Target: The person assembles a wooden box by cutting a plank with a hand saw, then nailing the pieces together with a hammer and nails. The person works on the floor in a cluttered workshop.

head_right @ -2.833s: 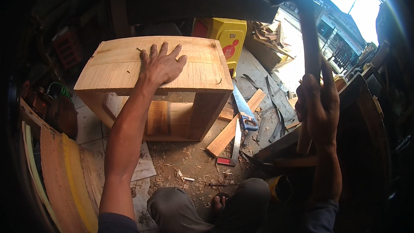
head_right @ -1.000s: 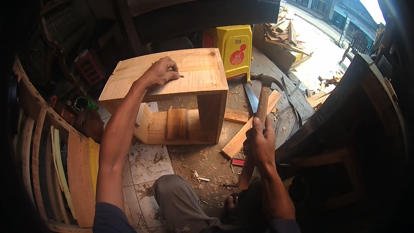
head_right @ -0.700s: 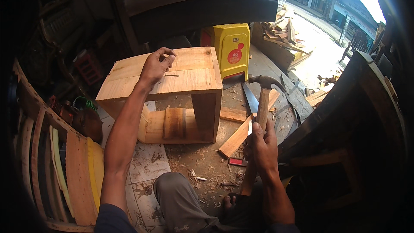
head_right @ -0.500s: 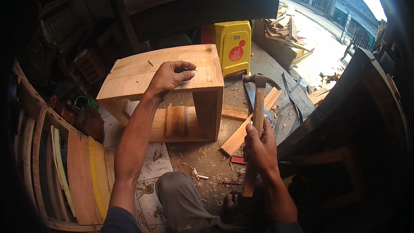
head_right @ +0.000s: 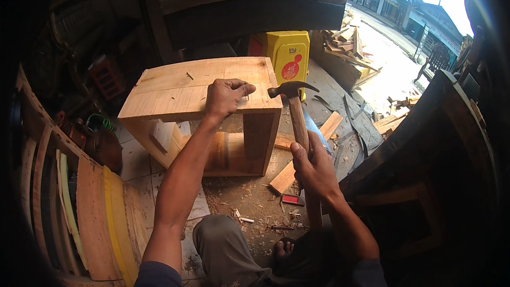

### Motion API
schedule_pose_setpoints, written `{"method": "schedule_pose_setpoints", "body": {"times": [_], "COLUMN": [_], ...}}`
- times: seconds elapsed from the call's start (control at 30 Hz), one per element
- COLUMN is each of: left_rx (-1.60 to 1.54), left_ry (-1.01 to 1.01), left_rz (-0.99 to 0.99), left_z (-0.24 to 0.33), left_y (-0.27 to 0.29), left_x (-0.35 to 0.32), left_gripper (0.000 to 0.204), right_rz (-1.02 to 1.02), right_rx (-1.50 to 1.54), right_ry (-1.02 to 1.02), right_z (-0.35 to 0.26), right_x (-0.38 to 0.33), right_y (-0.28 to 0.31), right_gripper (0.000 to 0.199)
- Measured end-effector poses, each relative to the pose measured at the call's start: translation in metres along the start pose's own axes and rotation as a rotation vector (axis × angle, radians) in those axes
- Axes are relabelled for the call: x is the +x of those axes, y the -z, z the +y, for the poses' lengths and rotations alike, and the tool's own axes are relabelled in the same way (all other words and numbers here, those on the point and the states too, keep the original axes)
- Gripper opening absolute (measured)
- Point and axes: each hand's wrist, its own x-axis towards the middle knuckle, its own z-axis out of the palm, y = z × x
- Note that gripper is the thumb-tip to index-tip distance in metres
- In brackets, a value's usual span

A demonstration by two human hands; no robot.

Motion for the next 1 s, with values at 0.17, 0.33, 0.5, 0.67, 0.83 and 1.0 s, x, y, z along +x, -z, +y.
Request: {"method": "schedule_pose_setpoints", "body": {"times": [0.17,0.33,0.5,0.67,0.83,1.0], "left_rx": [-0.003,0.123,0.085,0.11,0.1,0.896], "left_ry": [-0.054,0.052,0.016,0.081,-0.251,-0.011], "left_rz": [0.057,0.001,0.032,-0.011,0.083,0.238], "left_z": [-0.007,0.002,0.005,0.009,-0.011,-0.038], "left_y": [-0.014,0.004,-0.008,-0.004,0.008,0.064], "left_x": [0.002,-0.004,-0.003,-0.003,0.006,0.028], "left_gripper": [0.029,0.03,0.033,0.034,0.043,0.085], "right_rz": [-0.03,0.022,-0.086,-0.109,0.13,-0.013], "right_rx": [-0.658,-0.735,-0.913,-1.048,-0.768,-0.935], "right_ry": [0.27,0.533,0.382,0.446,0.34,0.484], "right_z": [-0.068,-0.105,-0.113,-0.103,-0.173,-0.114], "right_x": [0.04,0.085,0.091,0.096,0.083,0.099], "right_y": [0.024,0.014,0.033,0.034,0.037,0.029], "right_gripper": [0.052,0.043,0.038,0.037,0.05,0.048]}}
